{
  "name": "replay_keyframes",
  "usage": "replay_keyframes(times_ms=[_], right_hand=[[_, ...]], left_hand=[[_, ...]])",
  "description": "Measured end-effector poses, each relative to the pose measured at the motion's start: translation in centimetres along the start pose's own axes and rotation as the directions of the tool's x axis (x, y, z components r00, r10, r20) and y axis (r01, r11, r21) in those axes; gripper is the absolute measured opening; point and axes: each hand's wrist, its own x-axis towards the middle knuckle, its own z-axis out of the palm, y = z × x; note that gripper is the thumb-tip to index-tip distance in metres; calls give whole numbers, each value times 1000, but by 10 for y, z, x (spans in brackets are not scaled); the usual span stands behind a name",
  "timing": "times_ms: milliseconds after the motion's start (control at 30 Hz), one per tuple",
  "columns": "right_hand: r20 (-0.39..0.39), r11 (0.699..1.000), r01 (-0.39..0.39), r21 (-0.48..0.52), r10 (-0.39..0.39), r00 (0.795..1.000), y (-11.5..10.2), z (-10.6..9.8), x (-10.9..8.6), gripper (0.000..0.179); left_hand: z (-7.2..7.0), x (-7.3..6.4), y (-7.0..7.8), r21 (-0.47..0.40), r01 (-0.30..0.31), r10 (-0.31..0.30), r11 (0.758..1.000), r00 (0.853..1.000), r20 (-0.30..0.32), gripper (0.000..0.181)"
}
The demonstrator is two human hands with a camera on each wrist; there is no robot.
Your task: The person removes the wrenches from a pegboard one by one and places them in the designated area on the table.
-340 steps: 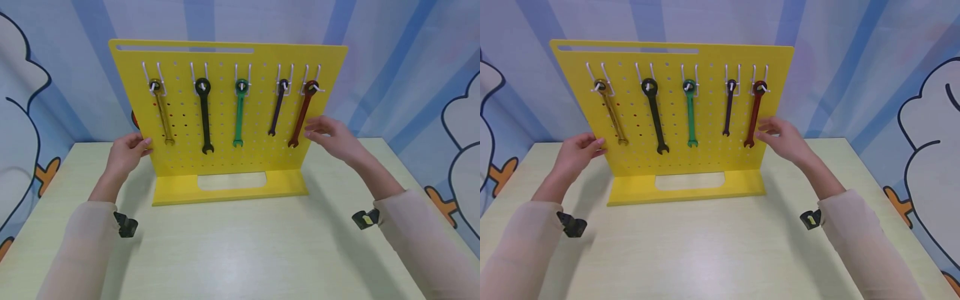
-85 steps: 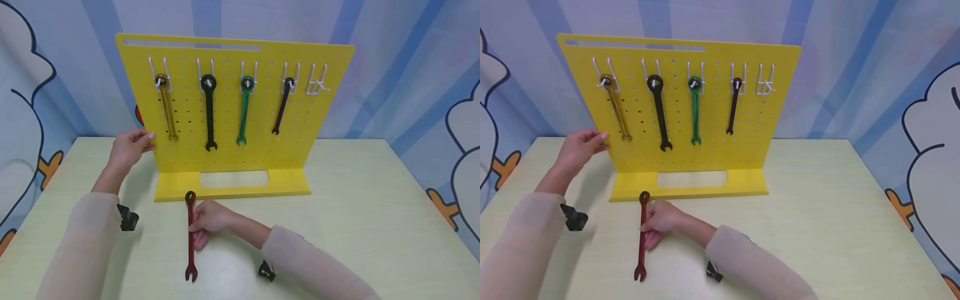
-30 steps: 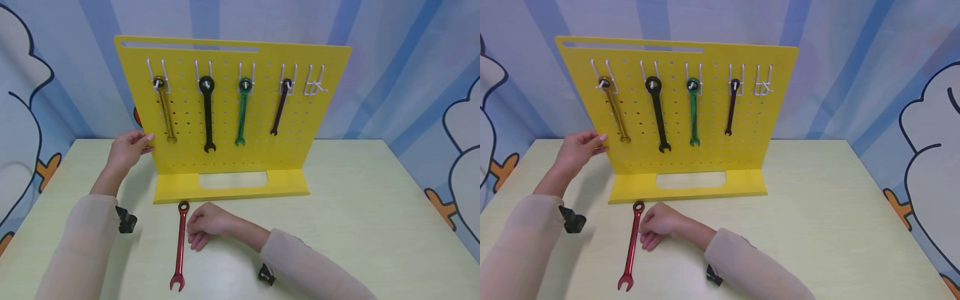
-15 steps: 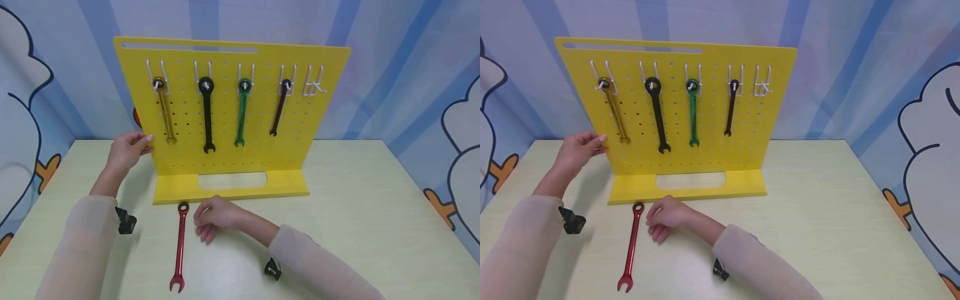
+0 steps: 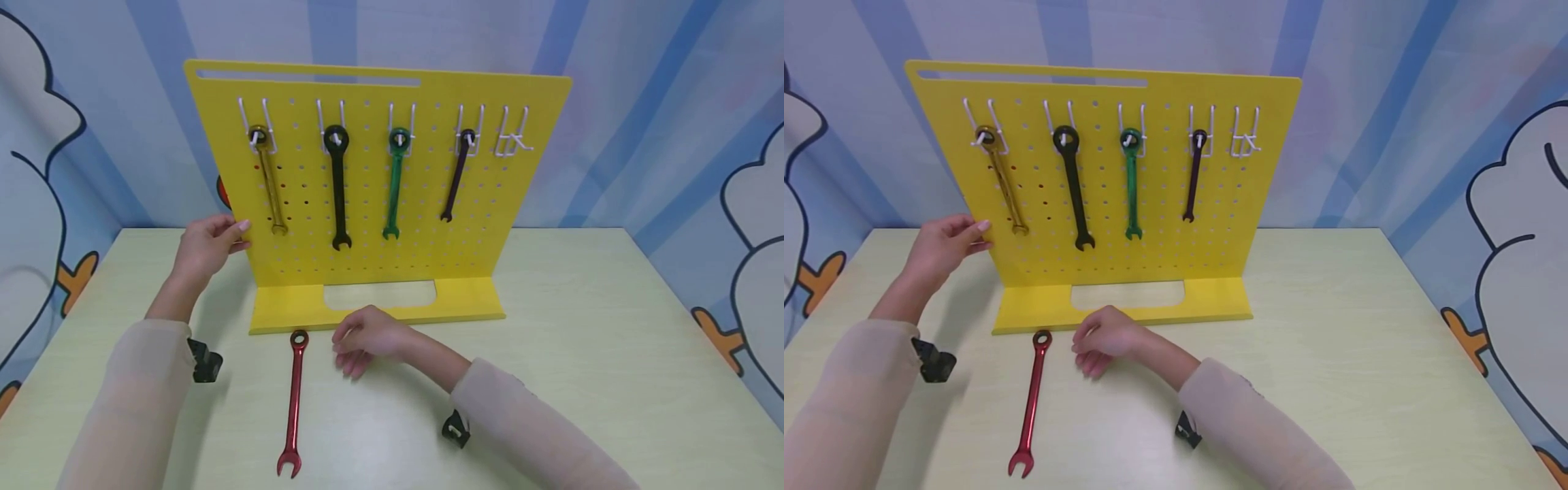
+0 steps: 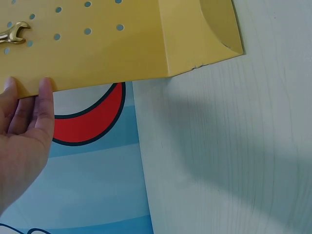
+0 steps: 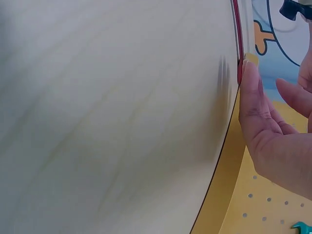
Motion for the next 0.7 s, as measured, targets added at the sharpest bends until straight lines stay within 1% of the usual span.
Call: replay_keyframes(times_ms=[167, 333, 567, 700], right_hand=[[-17, 1000, 0, -10, -1, 1000, -1, -8, -1, 15], [-33, 1000, -7, -21, 6, 999, -1, -16, -3, 16], [-40, 999, 22, -25, -23, 999, -3, -26, -6, 18], [-57, 999, 29, -37, -31, 998, -4, -32, -7, 20]], left_hand=[[0, -1, -1, -19, 0, 0, 1000, 1000, 2, 42], [1, 0, -1, 1, 1, -1, 1000, 1000, -6, 44], [1, 1, -2, -2, -2, 2, 1000, 1000, -7, 44], [1, 2, -2, -2, 3, -3, 1000, 1000, -6, 44]])
